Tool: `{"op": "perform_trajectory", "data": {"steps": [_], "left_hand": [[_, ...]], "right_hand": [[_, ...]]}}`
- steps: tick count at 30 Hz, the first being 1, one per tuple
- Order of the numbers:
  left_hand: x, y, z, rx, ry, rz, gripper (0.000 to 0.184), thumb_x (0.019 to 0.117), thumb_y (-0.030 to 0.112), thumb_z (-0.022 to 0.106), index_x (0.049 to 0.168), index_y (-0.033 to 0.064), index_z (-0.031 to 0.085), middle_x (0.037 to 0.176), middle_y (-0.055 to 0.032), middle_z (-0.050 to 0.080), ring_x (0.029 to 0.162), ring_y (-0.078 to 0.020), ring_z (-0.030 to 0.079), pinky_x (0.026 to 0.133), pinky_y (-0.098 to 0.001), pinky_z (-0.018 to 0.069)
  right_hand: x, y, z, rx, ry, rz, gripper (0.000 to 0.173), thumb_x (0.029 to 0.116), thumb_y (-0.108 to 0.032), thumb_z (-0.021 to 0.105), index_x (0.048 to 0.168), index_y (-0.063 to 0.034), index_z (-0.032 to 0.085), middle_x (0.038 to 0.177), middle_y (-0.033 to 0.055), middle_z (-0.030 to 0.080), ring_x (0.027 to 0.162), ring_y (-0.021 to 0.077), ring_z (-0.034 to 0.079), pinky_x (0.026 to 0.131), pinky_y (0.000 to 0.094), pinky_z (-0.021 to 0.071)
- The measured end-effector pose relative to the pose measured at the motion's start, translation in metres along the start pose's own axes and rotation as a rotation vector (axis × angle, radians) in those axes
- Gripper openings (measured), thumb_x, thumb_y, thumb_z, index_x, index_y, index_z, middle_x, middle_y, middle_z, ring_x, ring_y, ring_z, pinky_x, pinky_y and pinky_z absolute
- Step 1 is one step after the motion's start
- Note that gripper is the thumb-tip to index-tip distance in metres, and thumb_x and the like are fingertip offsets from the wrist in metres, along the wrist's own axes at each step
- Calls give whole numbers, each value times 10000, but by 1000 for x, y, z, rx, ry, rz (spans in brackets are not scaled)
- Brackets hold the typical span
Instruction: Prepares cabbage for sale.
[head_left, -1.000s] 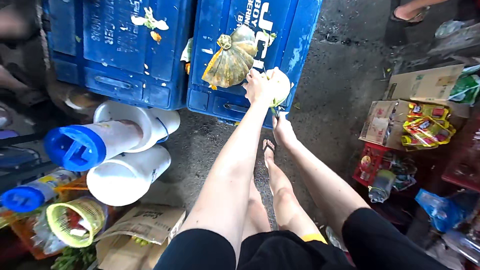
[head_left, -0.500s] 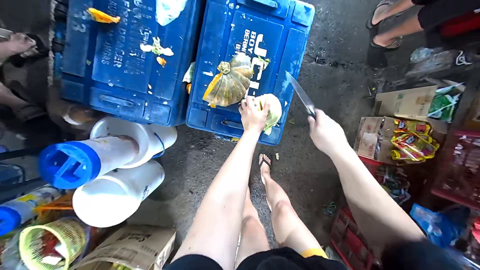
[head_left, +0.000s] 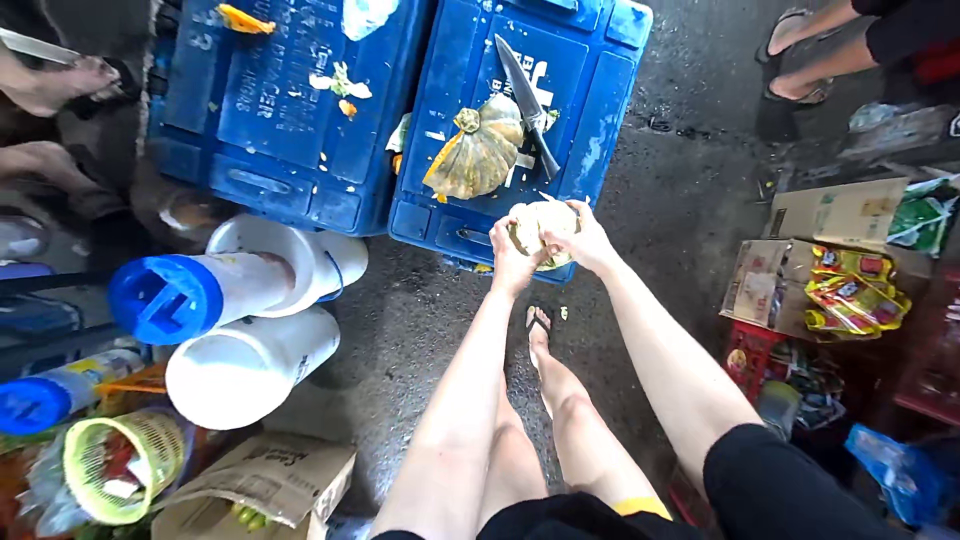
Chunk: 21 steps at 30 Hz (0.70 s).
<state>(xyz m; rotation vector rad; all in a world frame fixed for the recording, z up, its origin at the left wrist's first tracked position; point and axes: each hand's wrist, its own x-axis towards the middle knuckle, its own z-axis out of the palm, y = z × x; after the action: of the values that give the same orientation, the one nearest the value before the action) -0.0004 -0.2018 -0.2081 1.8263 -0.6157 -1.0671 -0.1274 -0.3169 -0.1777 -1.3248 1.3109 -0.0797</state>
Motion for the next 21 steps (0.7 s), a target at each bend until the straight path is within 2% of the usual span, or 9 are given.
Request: {"op": "perform_trajectory", "data": {"steps": [2, 4, 7, 10, 12, 13, 17, 19, 21], "left_hand": [[-16, 1, -7, -11, -31, -42, 945, 744, 314, 930, 1472, 133, 355, 1519, -245, 382, 1259, -379, 540, 953, -561, 522], [-28, 8, -15, -35, -74, -53, 893, 785, 350, 899, 1453, 104, 360, 1452, -239, 447, 1181, -345, 598, 908, -523, 559], [-52, 29, -25, -41, -206, -78, 927, 751, 266, 920, 1452, 95, 339, 1491, -248, 398, 1210, -336, 583, 935, -517, 550], [-75, 55, -32, 35, -293, 17, 925, 662, 240, 922, 1411, 134, 390, 1451, -207, 432, 1175, -285, 597, 920, -478, 564], [-101, 85, -39, 87, -346, 85, 951, 646, 302, 932, 1414, 146, 393, 1446, -183, 451, 1177, -257, 606, 925, -459, 573], [-117, 102, -44, 122, -374, 127, 970, 659, 334, 930, 1435, 148, 378, 1450, -173, 460, 1183, -244, 611, 931, -454, 578], [-197, 173, -62, 147, -468, 341, 907, 729, 254, 851, 1476, 138, 348, 1378, -119, 554, 1094, -196, 667, 846, -417, 618], [-231, 200, -69, 34, -537, 425, 796, 794, 226, 745, 1471, 97, 348, 1419, -92, 545, 1102, -174, 665, 851, -387, 612], [-264, 219, -70, -164, -609, 330, 764, 800, 227, 662, 1469, 117, 311, 1348, -21, 582, 1097, -134, 651, 872, -365, 593]], "right_hand": [[-5, 0, -11, 22, -77, 28, 908, 799, -353, 864, 1544, -149, 387, 1307, 236, 620, 1078, 367, 673, 879, 569, 580], [-23, -1, -23, 132, -94, 69, 746, 895, -264, 812, 1520, -168, 417, 1326, 235, 612, 1012, 403, 696, 754, 579, 614], [-62, 3, -33, 208, -181, 55, 746, 929, -239, 771, 1558, -191, 373, 1380, 235, 579, 1063, 415, 681, 793, 583, 606], [-104, 8, -26, 191, -132, -53, 1119, 664, -342, 953, 1573, -208, 316, 1371, 195, 600, 1134, 341, 667, 880, 548, 601], [-147, 3, -29, 288, -27, -122, 1149, 622, -311, 981, 1556, -177, 326, 1352, 179, 606, 1146, 299, 662, 923, 513, 595], [-174, 0, -33, 342, 23, -162, 1125, 638, -302, 969, 1553, -166, 329, 1349, 168, 608, 1150, 278, 661, 939, 491, 594], [-290, -5, -55, 543, 177, -301, 932, 767, -281, 837, 1551, -135, 354, 1351, 143, 610, 1141, 227, 665, 952, 433, 593], [-353, 0, -77, 650, 210, -320, 840, 837, -369, 731, 1548, -125, 358, 1309, 113, 641, 1108, 196, 676, 933, 415, 591], [-420, 6, -97, 861, 257, -323, 801, 832, -529, 685, 1474, -118, 439, 1184, 52, 699, 1039, 150, 694, 908, 386, 594]]}}
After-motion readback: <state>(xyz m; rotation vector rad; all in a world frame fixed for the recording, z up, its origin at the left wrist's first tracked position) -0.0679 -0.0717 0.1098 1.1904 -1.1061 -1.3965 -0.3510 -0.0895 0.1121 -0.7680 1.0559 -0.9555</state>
